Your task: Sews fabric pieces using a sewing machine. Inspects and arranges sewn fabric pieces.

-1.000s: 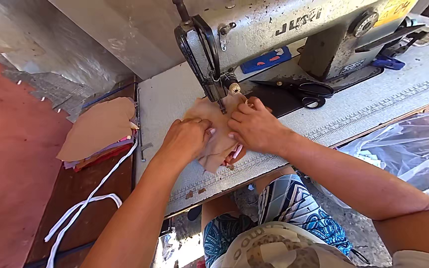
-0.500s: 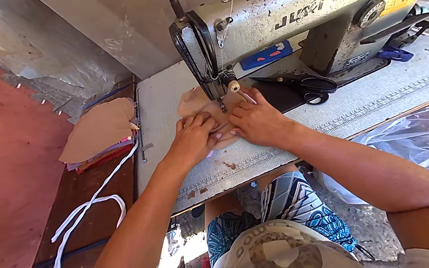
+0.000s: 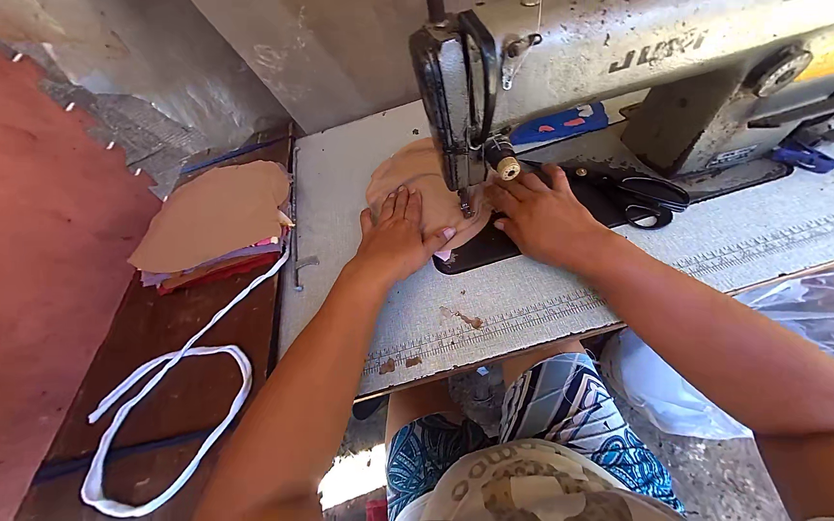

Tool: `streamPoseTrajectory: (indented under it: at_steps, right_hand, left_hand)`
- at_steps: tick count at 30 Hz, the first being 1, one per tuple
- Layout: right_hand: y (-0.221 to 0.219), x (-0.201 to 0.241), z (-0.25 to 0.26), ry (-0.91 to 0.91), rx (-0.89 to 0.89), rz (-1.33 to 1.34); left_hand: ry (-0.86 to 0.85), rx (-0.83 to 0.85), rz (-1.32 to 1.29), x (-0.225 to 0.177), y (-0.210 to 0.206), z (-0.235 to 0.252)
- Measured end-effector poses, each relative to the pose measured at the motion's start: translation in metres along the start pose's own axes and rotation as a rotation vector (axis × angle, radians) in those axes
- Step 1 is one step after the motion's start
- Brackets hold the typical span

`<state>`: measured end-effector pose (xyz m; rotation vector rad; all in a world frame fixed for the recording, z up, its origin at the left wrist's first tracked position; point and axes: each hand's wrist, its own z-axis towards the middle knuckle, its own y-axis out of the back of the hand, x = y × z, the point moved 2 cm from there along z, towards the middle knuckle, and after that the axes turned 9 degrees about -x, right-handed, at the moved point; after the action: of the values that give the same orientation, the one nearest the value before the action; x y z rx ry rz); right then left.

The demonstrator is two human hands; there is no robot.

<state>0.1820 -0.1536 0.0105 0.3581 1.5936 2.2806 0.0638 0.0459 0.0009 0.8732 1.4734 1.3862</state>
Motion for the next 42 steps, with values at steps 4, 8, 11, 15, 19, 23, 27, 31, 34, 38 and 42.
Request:
streamPoseTrajectory:
  at_steps: [4,8,11,15,19,23,27,31,34,38,42]
  right_hand:
    - [0.010,-0.002,-0.011,0.086,-0.190,-0.015]
    - [0.021,0.013,-0.022,0.287,-0.198,0.120]
    - [0.020,0.048,-0.026,0.433,-0.050,0.200]
    - [0.016,0.104,-0.005,0.602,0.108,0.244]
    - [0.005,0.153,0.051,0.592,0.147,0.308]
    - [-0.021,0.185,0.136,0.503,0.045,0.364]
    - [-0.054,0.212,0.201,0.462,-0.007,0.388]
    - [-0.071,0.228,0.222,0.482,0.024,0.404]
    - [-0.070,0.229,0.228,0.479,0.019,0.376]
    - [-0.060,0.223,0.236,0.428,0.019,0.427]
    - [-0.053,0.219,0.240,0.408,-0.062,0.500]
  left_hand:
    - [0.042,0.001,-0.054,0.007,0.003,0.014]
    - [0.047,-0.016,-0.138,0.014,0.003,0.022]
    - [0.008,-0.092,-0.226,0.027,0.010,0.019]
    - [0.017,-0.279,-0.254,0.083,0.050,-0.001]
    - [0.136,-0.500,-0.268,0.176,0.089,-0.039]
    - [0.318,-0.544,-0.293,0.231,0.083,-0.069]
    - [0.330,-0.579,-0.305,0.250,0.062,-0.073]
    - [0.425,-0.548,-0.243,0.264,0.055,-0.078]
    - [0.438,-0.551,-0.238,0.267,0.056,-0.083]
    - [0.223,-0.573,-0.410,0.260,0.062,-0.084]
    - [0.166,-0.580,-0.450,0.248,0.062,-0.077]
